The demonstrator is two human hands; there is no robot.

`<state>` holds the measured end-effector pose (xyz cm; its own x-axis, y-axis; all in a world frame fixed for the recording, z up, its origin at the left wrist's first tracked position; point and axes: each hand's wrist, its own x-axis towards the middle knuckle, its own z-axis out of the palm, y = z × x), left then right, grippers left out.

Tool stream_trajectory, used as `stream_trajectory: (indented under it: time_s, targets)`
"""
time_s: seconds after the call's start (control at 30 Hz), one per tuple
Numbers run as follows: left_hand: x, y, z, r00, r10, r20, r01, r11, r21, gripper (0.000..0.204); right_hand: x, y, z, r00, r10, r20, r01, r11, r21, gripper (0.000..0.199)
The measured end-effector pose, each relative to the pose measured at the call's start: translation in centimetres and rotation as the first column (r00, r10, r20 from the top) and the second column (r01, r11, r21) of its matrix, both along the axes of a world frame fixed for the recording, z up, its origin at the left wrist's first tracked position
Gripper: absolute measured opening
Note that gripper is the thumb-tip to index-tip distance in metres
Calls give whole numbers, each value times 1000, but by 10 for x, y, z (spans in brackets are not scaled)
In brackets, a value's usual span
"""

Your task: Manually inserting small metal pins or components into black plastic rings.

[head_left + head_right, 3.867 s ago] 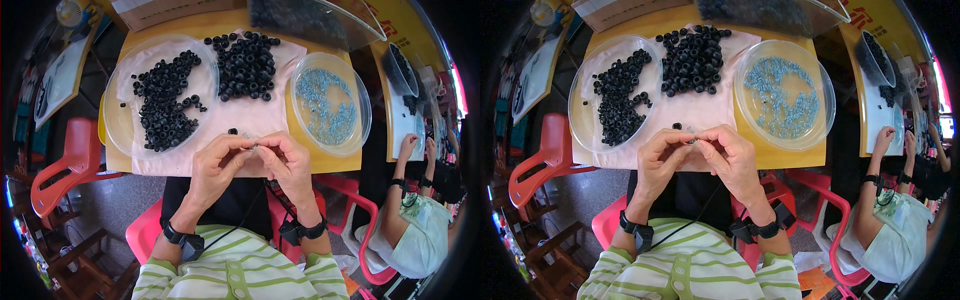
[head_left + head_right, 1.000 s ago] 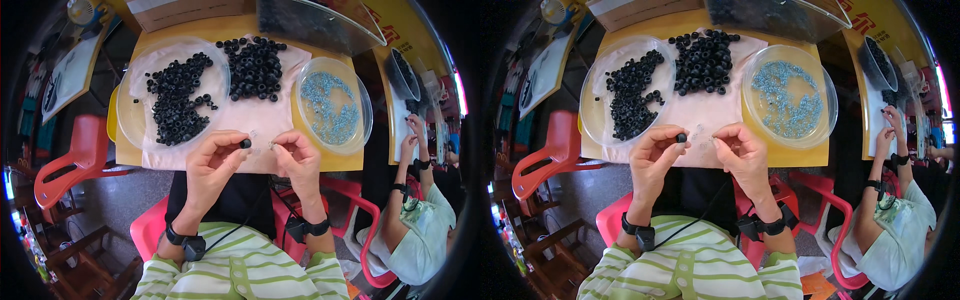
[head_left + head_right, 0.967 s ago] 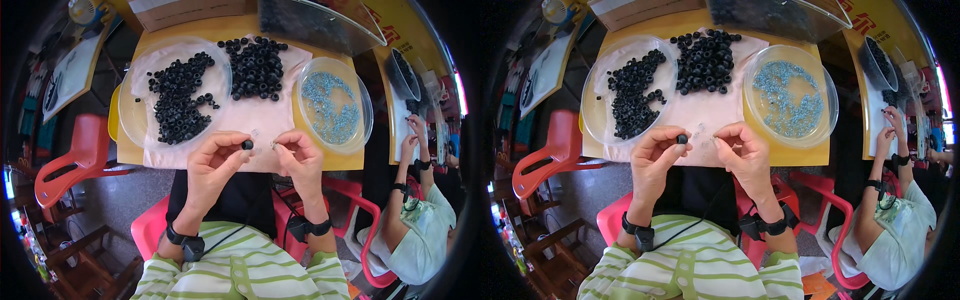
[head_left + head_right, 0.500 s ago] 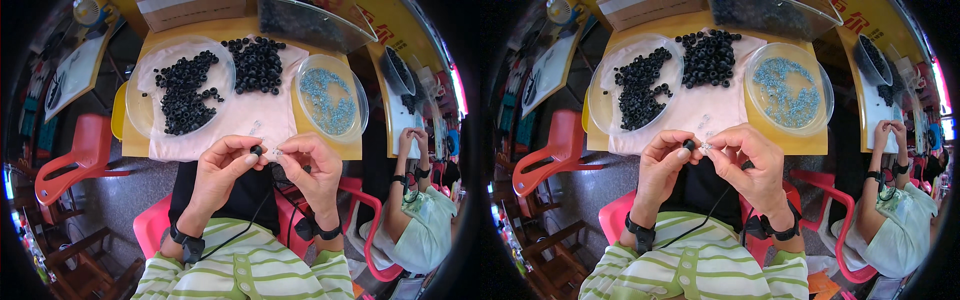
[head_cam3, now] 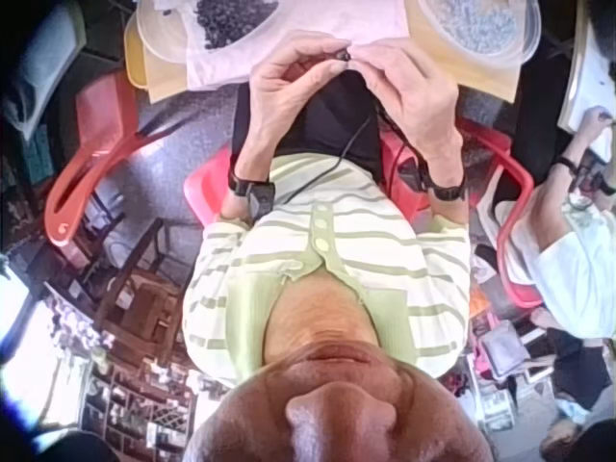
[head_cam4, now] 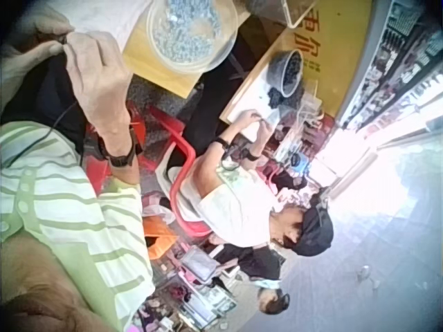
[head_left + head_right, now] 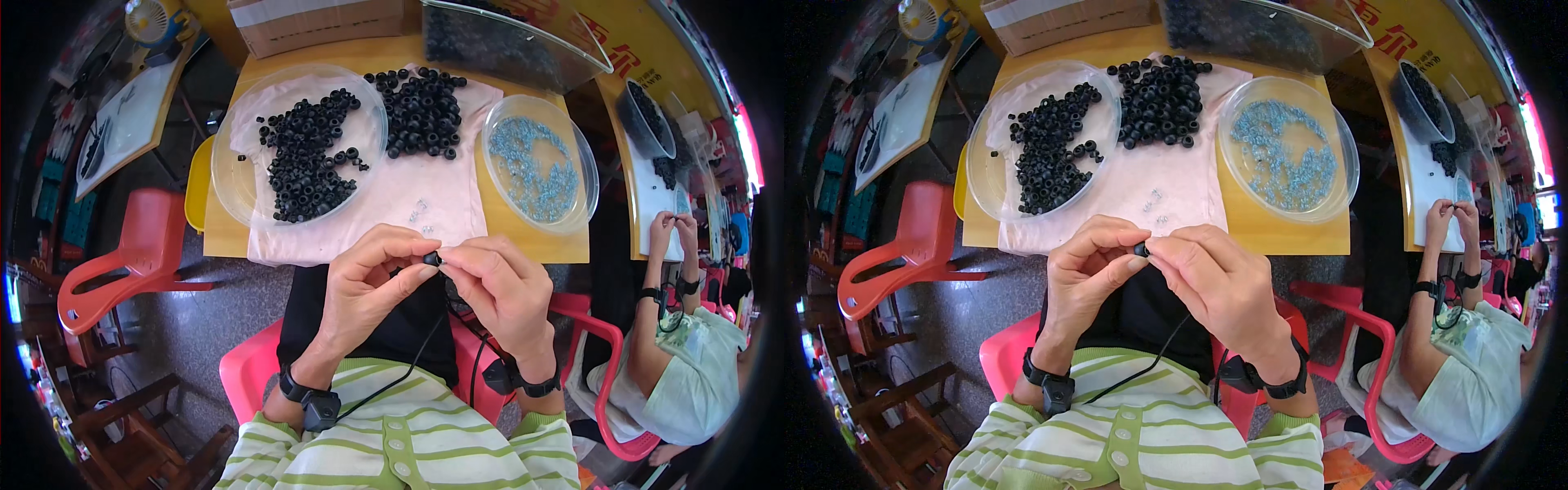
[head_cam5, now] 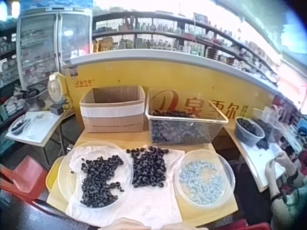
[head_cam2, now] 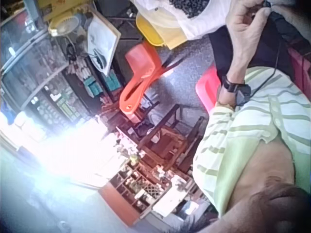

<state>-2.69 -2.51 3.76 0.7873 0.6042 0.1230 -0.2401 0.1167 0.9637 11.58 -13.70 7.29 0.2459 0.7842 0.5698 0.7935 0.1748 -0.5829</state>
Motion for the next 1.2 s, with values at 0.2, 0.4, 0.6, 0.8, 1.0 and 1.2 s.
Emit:
stream_trajectory:
  time_s: [0.2, 0.4, 0.6, 0.8, 1.0, 1.2]
  targets:
    - [-2, 4, -2, 980, -144, 136, 197, 772, -604, 22, -4, 3, 0, 975, 16, 223, -29, 998, 55, 43]
    - [-6, 13, -25, 971, -98, 218, 232, 610, -757, 21, -4, 26, 18, 993, 120, 21, -116, 985, -126, 32]
    - [-8, 23, -21, 977, -132, 166, 208, 745, -634, 19, 19, 104, 14, 979, 22, 204, 18, 981, -193, 10]
    - [-13, 28, -19, 978, -174, 116, 209, 794, -571, 18, 14, 151, -13, 913, 76, 401, 91, 919, -383, 6]
    - [-13, 30, -20, 978, -165, 128, 209, 800, -563, 19, 7, 169, -19, 901, 126, 414, 105, 864, -492, 8]
    - [-14, 26, -17, 978, -158, 135, 207, 801, -562, 17, 8, 177, -23, 933, 124, 339, 82, 842, -534, 13]
